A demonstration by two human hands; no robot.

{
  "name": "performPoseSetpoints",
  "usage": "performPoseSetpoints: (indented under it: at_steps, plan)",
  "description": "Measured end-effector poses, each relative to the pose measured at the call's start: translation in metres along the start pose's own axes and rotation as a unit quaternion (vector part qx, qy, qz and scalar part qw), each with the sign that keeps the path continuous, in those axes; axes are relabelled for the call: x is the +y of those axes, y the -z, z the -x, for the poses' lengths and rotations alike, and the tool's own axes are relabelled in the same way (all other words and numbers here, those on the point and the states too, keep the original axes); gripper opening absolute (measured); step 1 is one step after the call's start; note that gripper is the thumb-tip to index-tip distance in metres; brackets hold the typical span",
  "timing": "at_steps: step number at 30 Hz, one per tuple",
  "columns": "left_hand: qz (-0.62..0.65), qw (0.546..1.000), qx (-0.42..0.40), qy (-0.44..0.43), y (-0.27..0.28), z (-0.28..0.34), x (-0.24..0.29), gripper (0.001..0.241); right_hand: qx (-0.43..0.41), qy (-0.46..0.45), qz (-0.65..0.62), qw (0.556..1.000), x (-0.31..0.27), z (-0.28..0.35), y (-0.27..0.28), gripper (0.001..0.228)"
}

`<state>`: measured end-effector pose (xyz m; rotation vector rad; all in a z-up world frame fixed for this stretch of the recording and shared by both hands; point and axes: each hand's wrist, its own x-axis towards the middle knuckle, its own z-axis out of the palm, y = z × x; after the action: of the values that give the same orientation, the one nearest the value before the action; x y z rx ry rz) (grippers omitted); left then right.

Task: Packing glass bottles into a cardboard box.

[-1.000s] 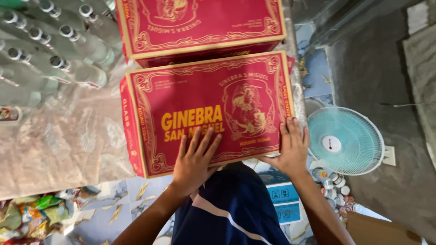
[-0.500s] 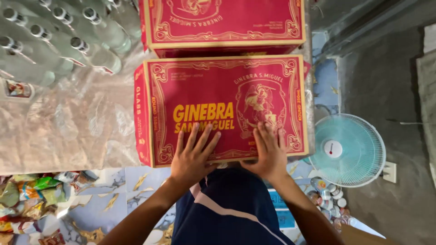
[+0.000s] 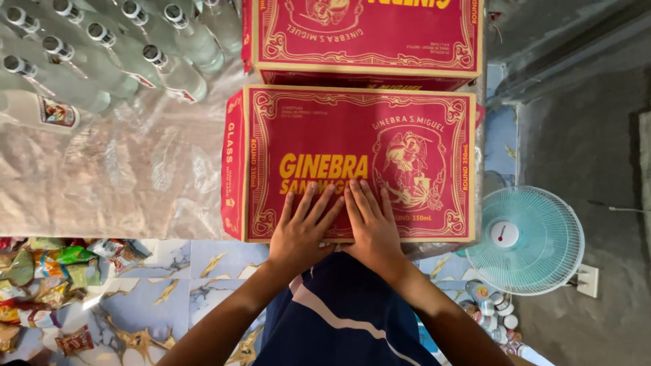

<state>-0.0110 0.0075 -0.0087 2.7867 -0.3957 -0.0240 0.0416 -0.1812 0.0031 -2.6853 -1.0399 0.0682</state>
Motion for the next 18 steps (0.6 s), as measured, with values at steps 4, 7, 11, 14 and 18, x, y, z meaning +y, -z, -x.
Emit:
performPoseSetpoints:
  at_steps: [4, 7, 11, 14, 18]
  plan:
    - [0.005, 1.0, -0.001, 0.0, 0.005, 0.0, 0.0, 0.1, 0.028, 0.014, -0.006, 0.999, 0.004, 0.004, 0.0, 0.111]
    - [0.01, 1.0, 0.003, -0.01, 0.005, -0.001, -0.003, 0.1, 0.04, 0.027, -0.006, 0.999, 0.015, 0.01, 0.001, 0.104]
    - [0.017, 0.999, 0.041, -0.021, 0.003, 0.002, -0.006, 0.094, 0.076, 0.02, 0.029, 0.996, 0.028, 0.022, 0.005, 0.09]
    - [0.017, 1.0, 0.026, -0.002, 0.014, 0.005, -0.011, 0.093, 0.092, 0.02, 0.024, 0.995, 0.033, 0.028, 0.008, 0.09]
    - [0.015, 0.998, 0.051, 0.03, 0.017, 0.023, -0.032, 0.094, 0.079, 0.021, 0.034, 0.996, 0.037, 0.029, 0.005, 0.092]
